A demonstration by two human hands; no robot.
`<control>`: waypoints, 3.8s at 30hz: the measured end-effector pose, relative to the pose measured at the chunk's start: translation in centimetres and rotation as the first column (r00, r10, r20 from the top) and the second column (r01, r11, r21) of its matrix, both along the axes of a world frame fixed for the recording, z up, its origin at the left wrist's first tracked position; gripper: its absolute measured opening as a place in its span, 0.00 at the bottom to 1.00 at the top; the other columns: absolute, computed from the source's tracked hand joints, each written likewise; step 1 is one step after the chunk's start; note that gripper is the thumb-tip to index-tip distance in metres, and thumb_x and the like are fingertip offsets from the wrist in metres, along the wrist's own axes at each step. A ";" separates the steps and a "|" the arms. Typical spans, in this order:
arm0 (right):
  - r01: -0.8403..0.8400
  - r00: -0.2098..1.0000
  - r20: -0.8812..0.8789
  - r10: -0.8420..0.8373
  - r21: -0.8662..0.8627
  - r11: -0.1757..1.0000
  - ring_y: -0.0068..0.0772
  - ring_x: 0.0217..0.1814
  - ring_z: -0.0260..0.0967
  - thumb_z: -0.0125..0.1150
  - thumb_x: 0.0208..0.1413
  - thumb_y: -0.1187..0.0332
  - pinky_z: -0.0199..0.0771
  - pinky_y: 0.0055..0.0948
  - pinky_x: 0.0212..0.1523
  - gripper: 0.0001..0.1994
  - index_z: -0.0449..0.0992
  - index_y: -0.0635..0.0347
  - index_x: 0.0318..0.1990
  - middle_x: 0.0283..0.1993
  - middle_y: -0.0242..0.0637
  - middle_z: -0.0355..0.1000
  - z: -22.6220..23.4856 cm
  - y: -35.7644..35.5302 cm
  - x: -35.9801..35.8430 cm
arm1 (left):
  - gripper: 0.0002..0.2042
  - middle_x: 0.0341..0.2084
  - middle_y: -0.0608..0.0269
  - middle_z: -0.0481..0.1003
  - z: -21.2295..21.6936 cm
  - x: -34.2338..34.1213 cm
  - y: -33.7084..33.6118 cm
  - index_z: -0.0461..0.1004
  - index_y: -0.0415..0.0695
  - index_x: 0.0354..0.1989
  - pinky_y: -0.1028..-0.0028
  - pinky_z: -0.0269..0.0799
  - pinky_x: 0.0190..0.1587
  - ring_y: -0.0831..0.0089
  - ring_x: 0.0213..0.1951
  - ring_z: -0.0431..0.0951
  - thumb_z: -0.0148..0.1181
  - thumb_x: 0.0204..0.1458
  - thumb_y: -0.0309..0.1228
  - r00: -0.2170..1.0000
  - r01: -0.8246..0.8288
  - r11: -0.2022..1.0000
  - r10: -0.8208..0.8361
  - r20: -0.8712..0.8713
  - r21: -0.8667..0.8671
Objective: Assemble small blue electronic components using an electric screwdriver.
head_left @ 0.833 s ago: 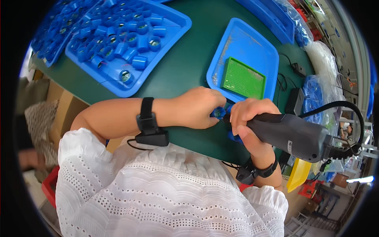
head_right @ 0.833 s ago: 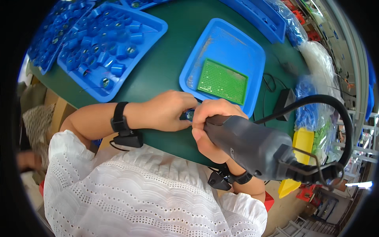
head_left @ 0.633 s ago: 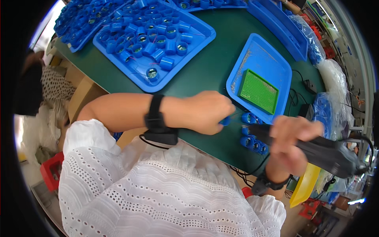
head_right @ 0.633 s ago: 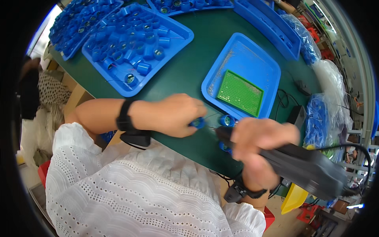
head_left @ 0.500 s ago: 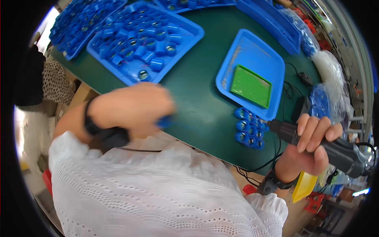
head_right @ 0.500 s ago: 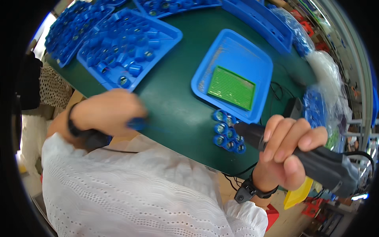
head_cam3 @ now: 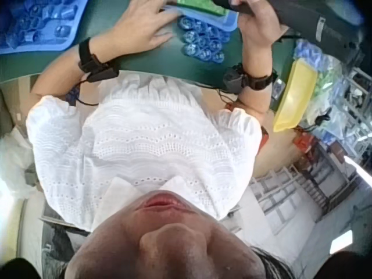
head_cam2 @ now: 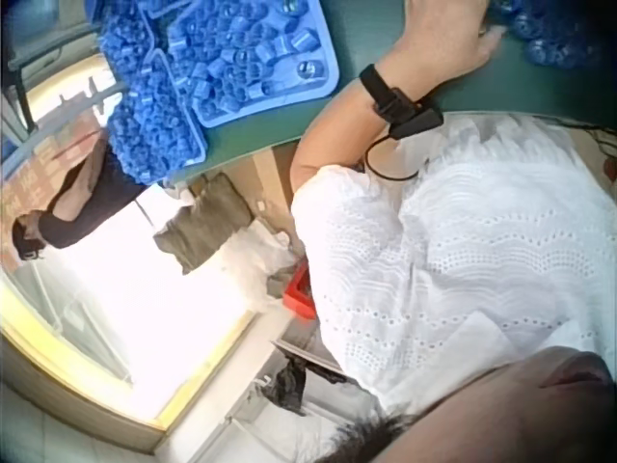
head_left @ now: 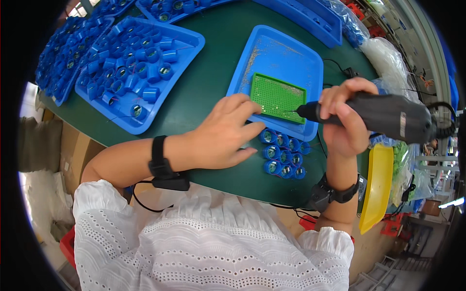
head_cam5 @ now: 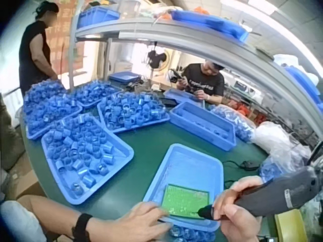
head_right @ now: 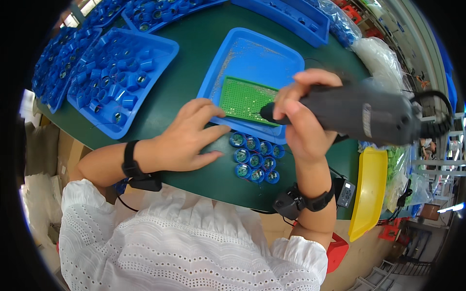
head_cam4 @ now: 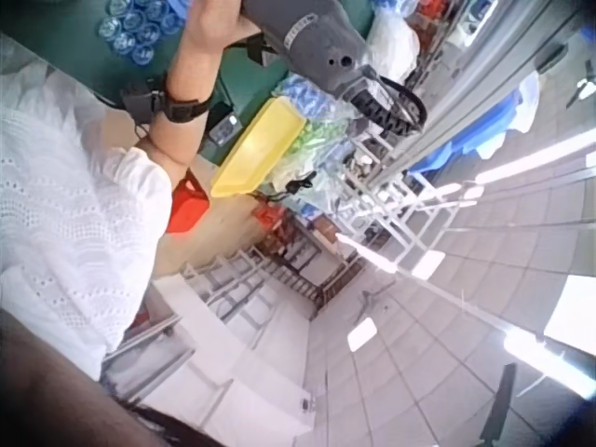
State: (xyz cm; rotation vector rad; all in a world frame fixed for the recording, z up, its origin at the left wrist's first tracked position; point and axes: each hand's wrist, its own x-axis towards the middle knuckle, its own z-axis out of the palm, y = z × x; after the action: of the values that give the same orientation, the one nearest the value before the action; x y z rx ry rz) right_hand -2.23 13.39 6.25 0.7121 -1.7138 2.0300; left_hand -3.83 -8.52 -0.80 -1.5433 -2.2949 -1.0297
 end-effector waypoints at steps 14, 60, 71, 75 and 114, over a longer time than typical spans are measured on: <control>0.026 0.996 0.088 -0.028 0.025 0.999 0.25 0.22 0.63 0.54 0.46 0.79 0.65 0.23 0.24 0.13 0.62 0.65 0.41 0.25 0.37 0.65 -2.8 0.6 -1.4 | 0.16 0.42 0.57 0.66 -2.3 -1.2 2.5 0.75 0.46 0.35 0.58 0.54 0.52 0.56 0.49 0.61 0.69 0.34 0.32 0.992 0.020 0.999 -0.023 0.128 0.025; 0.228 0.959 0.182 -0.217 -0.042 0.973 0.30 0.19 0.63 0.48 0.45 0.82 0.67 0.29 0.26 0.13 0.62 0.65 0.40 0.21 0.39 0.65 -1.9 0.0 -1.4 | 0.16 0.44 0.55 0.63 -2.6 -0.9 1.0 0.73 0.43 0.29 0.38 0.44 0.59 0.54 0.54 0.58 0.70 0.32 0.36 0.977 0.001 0.999 0.007 0.215 -0.036; 0.173 0.974 0.139 -0.181 0.065 0.983 0.28 0.21 0.63 0.50 0.46 0.79 0.67 0.28 0.27 0.12 0.61 0.64 0.40 0.23 0.38 0.64 -2.0 0.1 -0.7 | 0.15 0.45 0.56 0.64 -2.9 -0.9 1.2 0.74 0.43 0.28 0.38 0.44 0.59 0.53 0.54 0.59 0.70 0.32 0.34 0.974 -0.005 1.000 0.008 0.226 -0.013; 0.130 0.984 0.115 -0.134 0.039 0.991 0.28 0.21 0.63 0.51 0.45 0.80 0.67 0.26 0.26 0.13 0.62 0.64 0.40 0.23 0.37 0.64 -2.9 0.3 -1.2 | 0.14 0.46 0.55 0.64 -2.8 -0.9 1.0 0.75 0.44 0.28 0.37 0.43 0.59 0.53 0.54 0.58 0.70 0.32 0.34 0.972 -0.002 1.000 0.008 0.236 -0.023; 0.026 0.995 0.094 -0.028 0.024 0.999 0.29 0.20 0.61 0.58 0.46 0.72 0.61 0.31 0.32 0.14 0.62 0.58 0.40 0.23 0.35 0.63 1.2 -1.5 1.8 | 0.13 0.50 0.57 0.62 -3.2 -1.0 1.1 0.73 0.44 0.27 0.31 0.35 0.58 0.53 0.58 0.55 0.70 0.33 0.32 0.943 -0.010 0.998 0.029 0.332 -0.059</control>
State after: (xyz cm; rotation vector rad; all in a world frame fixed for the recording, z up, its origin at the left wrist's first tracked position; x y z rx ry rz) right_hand -0.41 11.88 7.47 0.6050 -1.7917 2.0589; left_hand -4.86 -7.45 -4.04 -1.4562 -2.5728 -1.3202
